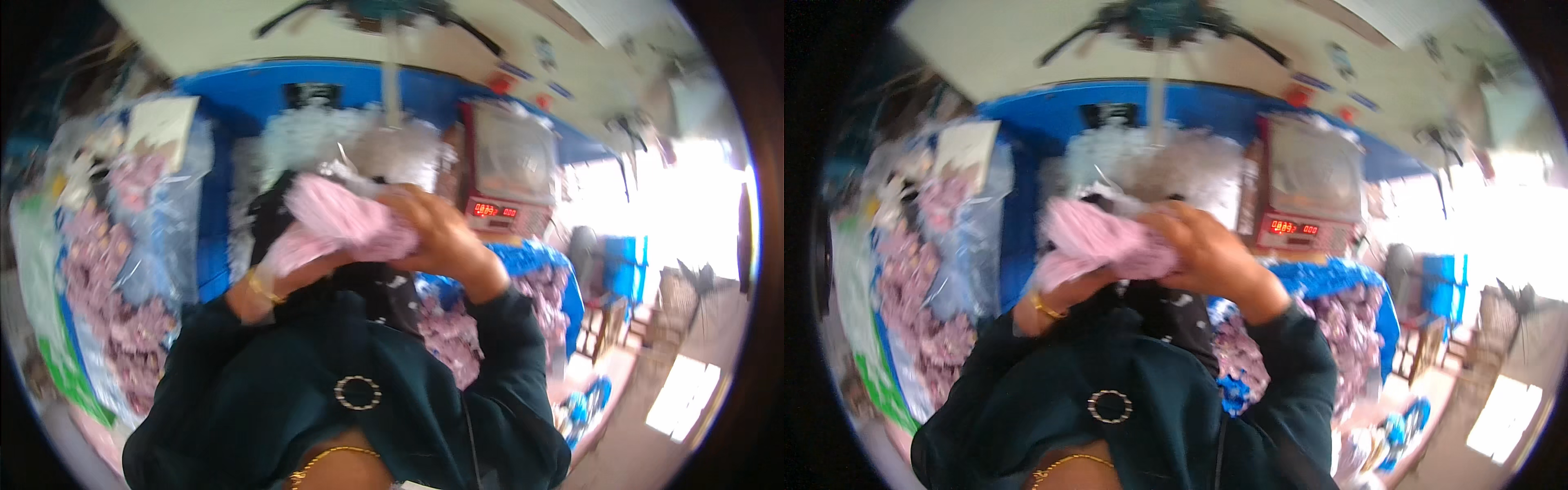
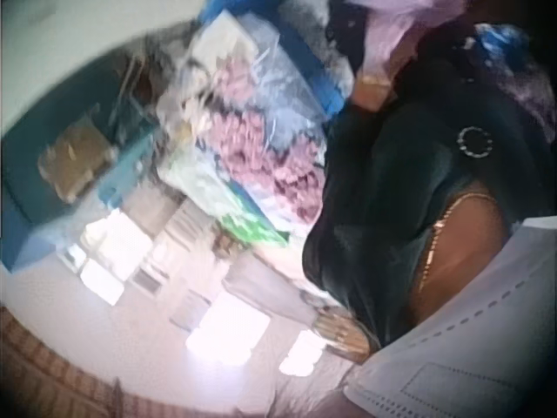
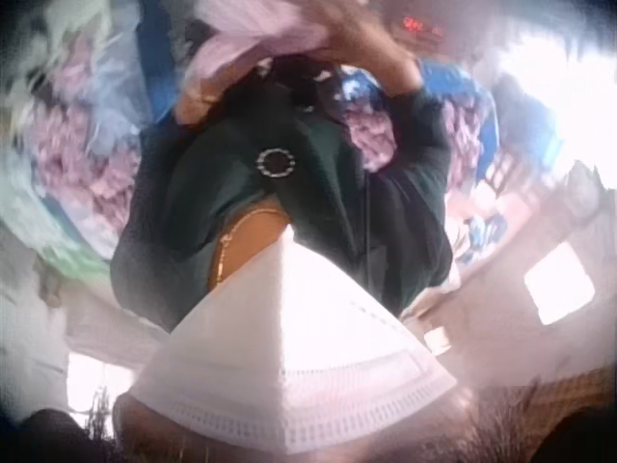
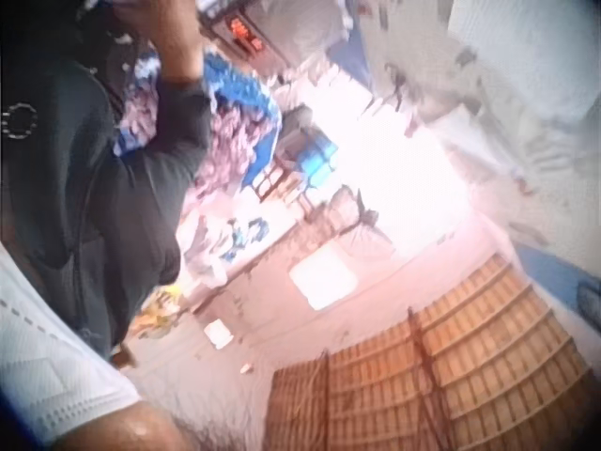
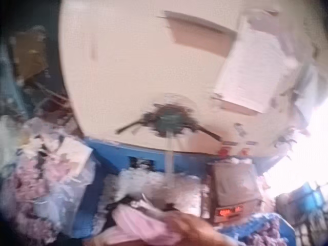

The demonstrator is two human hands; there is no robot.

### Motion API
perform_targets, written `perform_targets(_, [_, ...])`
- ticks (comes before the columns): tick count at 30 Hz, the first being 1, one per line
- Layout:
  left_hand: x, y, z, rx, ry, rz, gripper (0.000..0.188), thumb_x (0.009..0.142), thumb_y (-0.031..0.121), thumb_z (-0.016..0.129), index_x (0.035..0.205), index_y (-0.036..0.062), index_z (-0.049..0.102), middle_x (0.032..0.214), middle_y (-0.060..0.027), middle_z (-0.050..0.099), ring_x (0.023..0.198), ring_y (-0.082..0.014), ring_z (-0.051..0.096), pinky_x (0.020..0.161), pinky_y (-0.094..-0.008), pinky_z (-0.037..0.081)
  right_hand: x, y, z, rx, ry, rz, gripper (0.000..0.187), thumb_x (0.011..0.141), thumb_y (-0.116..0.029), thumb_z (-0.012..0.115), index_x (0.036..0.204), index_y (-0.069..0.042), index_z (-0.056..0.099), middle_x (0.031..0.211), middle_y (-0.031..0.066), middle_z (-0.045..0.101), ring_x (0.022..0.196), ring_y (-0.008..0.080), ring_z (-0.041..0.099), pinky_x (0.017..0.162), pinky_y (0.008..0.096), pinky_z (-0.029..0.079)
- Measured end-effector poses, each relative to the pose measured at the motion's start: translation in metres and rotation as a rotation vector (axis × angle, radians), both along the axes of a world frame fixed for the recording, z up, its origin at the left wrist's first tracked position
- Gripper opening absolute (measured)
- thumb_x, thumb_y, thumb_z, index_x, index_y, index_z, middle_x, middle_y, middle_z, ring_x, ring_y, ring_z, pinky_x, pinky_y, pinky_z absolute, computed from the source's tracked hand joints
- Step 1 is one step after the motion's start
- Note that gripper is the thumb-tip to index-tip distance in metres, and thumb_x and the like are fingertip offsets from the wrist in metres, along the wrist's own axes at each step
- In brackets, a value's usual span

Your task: The person repeatedly takes pink fluffy material, wraps it around a central rod on a machine, and then removes the formed fluffy bundle. They place the finished bundles into a plastic bag. The process is repeated multiple times throughout the clip.

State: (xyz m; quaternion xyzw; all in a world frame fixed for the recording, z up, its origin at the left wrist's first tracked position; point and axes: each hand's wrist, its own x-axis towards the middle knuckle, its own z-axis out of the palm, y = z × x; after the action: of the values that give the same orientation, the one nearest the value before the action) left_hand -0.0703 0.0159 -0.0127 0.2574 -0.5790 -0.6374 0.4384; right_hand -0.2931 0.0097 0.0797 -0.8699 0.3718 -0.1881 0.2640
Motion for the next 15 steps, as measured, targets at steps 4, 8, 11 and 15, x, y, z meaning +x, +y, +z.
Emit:
perform_targets(4, [0.052, 0.018, 0.01, -0.049, -0.564, 0.271, 0.032, 0.075, 0.013, 0.074, 0.102, 0.003, 0.059, 0.095, -0.0107, 0.058, 0.082, -0.0205, 0.062, 0.074, -0.0323, 0.05, -0.066, 0.002, -0.043, 0.46, -0.17, -0.348, 0.061, 0.074, -0.017, 0.069, 0.13, -0.008, 0.045, 0.13, 0.0145, 0.049, 0.107, 0.0331, 0.054, 0.088, 0.0392, 0.046])
perform_targets(8, [0.2, 0.051, -0.031, -0.159, -1.356, 0.918, 0.036, 0.077, 0.026, 0.069, 0.101, 0.0021, 0.057, 0.099, -0.017, 0.057, 0.092, -0.0327, 0.058, 0.079, -0.0397, 0.048, -0.219, 0.045, -0.08, 0.5, 0.374, -0.598, 0.054, 0.075, -0.014, 0.068, 0.125, -0.005, 0.05, 0.123, 0.016, 0.054, 0.098, 0.0288, 0.058, 0.081, 0.036, 0.048])
perform_targets(11, [0.29, 0.076, -0.021, 0.226, -1.827, 1.253, 0.043, 0.073, 0.022, 0.069, 0.109, 0.0028, 0.055, 0.114, -0.0197, 0.055, 0.11, -0.0362, 0.05, 0.09, -0.0438, 0.043, -0.363, 0.104, -0.095, 0.538, 0.805, -0.679, 0.049, 0.075, -0.012, 0.068, 0.122, -0.004, 0.054, 0.117, 0.0171, 0.059, 0.091, 0.0255, 0.06, 0.077, 0.0336, 0.048])
perform_targets(15, [0.377, 0.096, -0.056, 0.177, -2.123, 1.168, 0.036, 0.077, 0.021, 0.063, 0.111, 0.0083, 0.056, 0.119, -0.0166, 0.053, 0.115, -0.0369, 0.049, 0.092, -0.0446, 0.043, -0.379, 0.094, -0.106, 0.425, 0.696, -0.691, 0.039, 0.076, -0.011, 0.067, 0.114, -0.002, 0.061, 0.104, 0.0172, 0.065, 0.085, 0.0223, 0.063, 0.073, 0.0314, 0.049])
